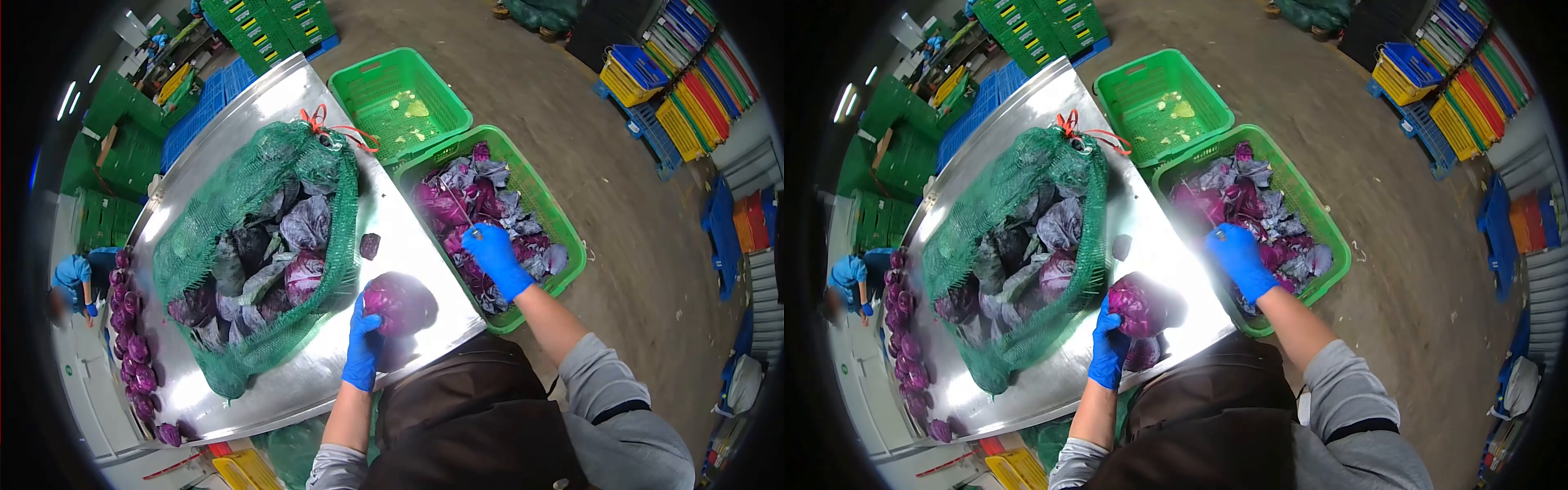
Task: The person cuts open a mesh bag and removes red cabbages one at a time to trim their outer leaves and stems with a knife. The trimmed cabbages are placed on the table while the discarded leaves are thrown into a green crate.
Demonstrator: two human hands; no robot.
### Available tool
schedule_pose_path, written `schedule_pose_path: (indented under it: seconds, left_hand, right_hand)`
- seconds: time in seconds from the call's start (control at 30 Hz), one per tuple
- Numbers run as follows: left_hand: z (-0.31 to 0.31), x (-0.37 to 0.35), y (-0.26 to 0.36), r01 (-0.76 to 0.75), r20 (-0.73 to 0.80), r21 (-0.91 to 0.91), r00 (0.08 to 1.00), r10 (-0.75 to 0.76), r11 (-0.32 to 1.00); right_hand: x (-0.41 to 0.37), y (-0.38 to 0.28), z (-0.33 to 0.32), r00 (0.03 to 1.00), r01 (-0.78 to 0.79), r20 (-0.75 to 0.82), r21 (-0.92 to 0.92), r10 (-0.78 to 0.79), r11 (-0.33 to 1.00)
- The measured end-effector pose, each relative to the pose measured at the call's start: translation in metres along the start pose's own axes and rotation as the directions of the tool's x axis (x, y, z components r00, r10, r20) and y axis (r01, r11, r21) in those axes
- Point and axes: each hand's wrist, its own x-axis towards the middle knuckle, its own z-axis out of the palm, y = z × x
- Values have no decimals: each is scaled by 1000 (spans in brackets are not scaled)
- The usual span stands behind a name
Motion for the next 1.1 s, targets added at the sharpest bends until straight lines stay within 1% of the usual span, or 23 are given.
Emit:
schedule_pose_path:
  seconds: [0.03, 0.07, 0.13, 0.2, 0.27, 0.37, 0.43, 0.47, 0.53, 0.57, 0.6, 0.63, 0.67, 0.73, 0.77, 0.8, 0.87, 0.93, 0.97, 1.0, 1.03, 1.07, 1.1]
  left_hand:
    - [6, -2, 3, -1, 0, 0, 1000, 1, 1000]
    - [13, -4, 5, -34, -2, 178, 999, 35, 983]
    - [22, -7, 3, -58, -8, 350, 998, 65, 935]
    - [29, -4, 1, -124, 6, 595, 989, 150, 794]
    - [22, -6, 0, -70, -11, 572, 996, 92, 817]
    - [15, -9, 3, -71, 39, 569, 997, 60, 819]
    - [17, -15, 5, -59, 63, 488, 997, 32, 871]
    - [13, -15, 3, -60, 62, 486, 997, 35, 872]
    - [0, -18, -4, 25, 6, 73, 1000, -25, 997]
    - [-2, -19, -3, 11, 51, 58, 999, -14, 998]
    - [-8, -21, -4, 7, 47, 57, 999, -10, 998]
    - [-18, -22, -8, 58, -43, -216, 997, -69, 975]
    - [-26, -21, -10, 76, -110, -478, 983, -145, 875]
    - [-31, -22, -6, 60, -87, -581, 987, -134, 812]
    - [-21, -27, 4, 81, -69, -693, 982, -178, 716]
    - [-14, -33, 11, 99, -43, -791, 975, -217, 604]
    - [-22, -41, 16, 113, -9, -795, 980, -198, 596]
    - [-41, -50, 12, 262, 267, -962, 961, -64, -81]
    - [-42, -59, 16, 255, 260, -964, 964, -58, -78]
    - [-40, -67, 23, 67, -2, -915, 985, -172, 398]
    - [-41, -75, 28, -65, -292, -609, 945, -146, 791]
    - [-52, -87, 35, -138, -254, -680, 966, -55, 720]
    - [-80, -102, 35, -205, -279, -548, 959, 54, 811]
  right_hand:
    - [0, -7, -6, 999, 31, 27, -98, -28, 995]
    - [-2, -21, -17, 997, 65, 57, -194, -55, 979]
    - [-26, -76, -15, 954, 179, 267, -130, -139, 975]
    - [-45, -100, -2, 815, 455, 453, -118, -360, 883]
    - [-44, -74, 20, 767, 549, 408, -16, -495, 836]
    - [-40, -69, 23, 793, 424, 412, 156, -449, 892]
    - [-49, -73, 18, 847, -167, 521, 451, -107, 877]
    - [-50, -73, 18, 845, -166, 523, 449, -107, 878]
    - [-52, -72, 16, 920, -352, 386, 729, 72, 586]
    - [-53, -72, 11, 893, -450, 410, 828, 185, 335]
    - [-56, -70, 1, 879, -477, 444, 811, 172, 340]
    - [-57, -64, -3, 891, -453, 426, 808, 159, 376]
    - [-56, -56, -5, 902, -428, 407, 803, 142, 414]
    - [-43, -39, -9, 925, -379, 313, 734, 215, 563]
    - [-32, -31, -16, 892, -449, 350, 762, 286, 468]
    - [-17, -12, -13, 899, -407, 203, 711, 388, 573]
    - [-21, -34, -14, 969, -214, -34, 391, 247, 895]
    - [-34, -35, 15, 985, 170, -51, 77, -167, 982]
    - [-34, 2, 53, 978, 100, 149, 263, -143, 960]
    - [-45, 10, 69, 847, 121, 512, 78, -144, 990]
    - [-63, -11, 84, 621, -234, 783, 226, -33, 946]
    - [-80, -9, 109, 516, -216, 847, 270, -125, 938]
    - [-96, -58, 99, 436, -530, 899, 290, -37, 797]
